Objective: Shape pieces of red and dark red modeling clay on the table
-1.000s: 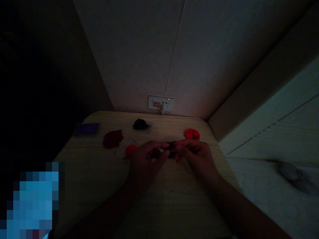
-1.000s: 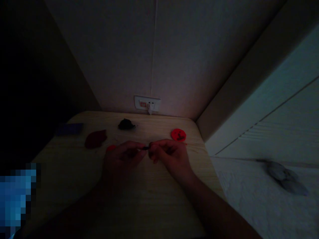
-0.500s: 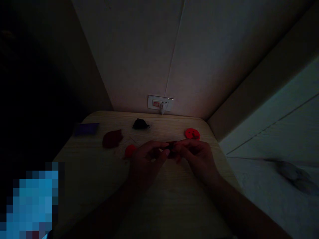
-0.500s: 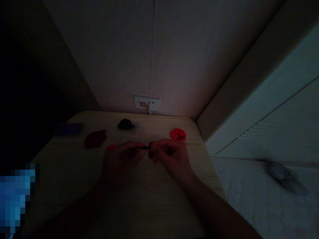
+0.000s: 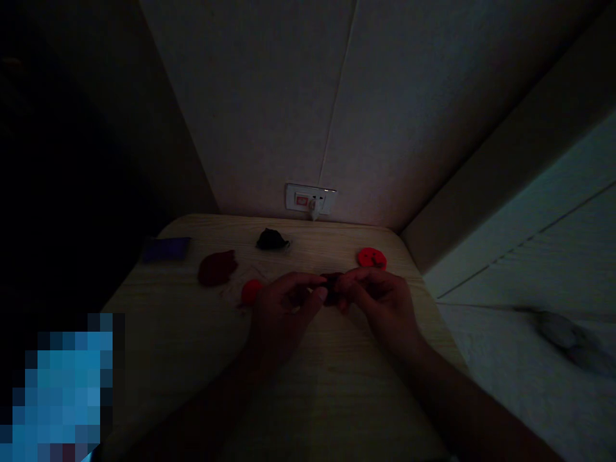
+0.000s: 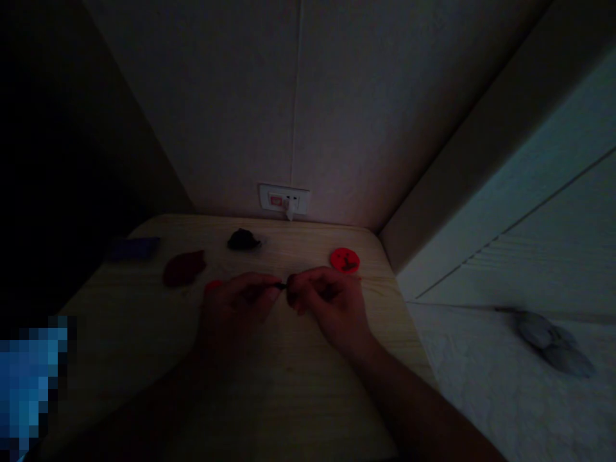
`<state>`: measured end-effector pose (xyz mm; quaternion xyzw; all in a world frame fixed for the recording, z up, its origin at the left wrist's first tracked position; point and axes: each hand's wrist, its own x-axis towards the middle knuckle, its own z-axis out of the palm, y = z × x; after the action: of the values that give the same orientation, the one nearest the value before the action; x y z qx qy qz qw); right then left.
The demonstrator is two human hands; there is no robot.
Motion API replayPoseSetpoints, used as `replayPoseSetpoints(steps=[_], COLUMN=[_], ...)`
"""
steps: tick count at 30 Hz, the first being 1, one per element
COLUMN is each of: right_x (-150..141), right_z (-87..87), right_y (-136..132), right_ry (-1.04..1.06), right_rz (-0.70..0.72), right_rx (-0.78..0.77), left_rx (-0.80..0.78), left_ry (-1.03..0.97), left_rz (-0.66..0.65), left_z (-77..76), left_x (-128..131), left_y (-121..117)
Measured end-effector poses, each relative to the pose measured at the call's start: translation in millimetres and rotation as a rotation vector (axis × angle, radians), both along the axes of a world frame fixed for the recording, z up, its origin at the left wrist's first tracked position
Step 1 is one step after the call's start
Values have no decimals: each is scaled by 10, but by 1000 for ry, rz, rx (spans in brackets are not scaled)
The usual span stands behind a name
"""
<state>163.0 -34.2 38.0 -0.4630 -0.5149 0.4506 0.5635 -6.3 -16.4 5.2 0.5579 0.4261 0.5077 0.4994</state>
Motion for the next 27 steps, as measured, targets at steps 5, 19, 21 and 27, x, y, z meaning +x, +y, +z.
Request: replayPoseSetpoints(steps=[5, 19, 21, 27], right_x=[12, 36, 48, 137], right_z=[-16, -30, -27, 43], right_y=[-24, 7, 16, 89], right_ry=[-114, 99, 180, 311], right_rz=[-8, 80, 93, 69], right_rx=[102, -2, -54, -101], left_rx=[-28, -45, -40, -19], left_ry=[-10, -171, -162, -102], left_rz=[-6, -67, -57, -55], left_z=[38, 93, 83, 12], left_x=[5, -15, -20, -21], left_y=[17, 14, 19, 55])
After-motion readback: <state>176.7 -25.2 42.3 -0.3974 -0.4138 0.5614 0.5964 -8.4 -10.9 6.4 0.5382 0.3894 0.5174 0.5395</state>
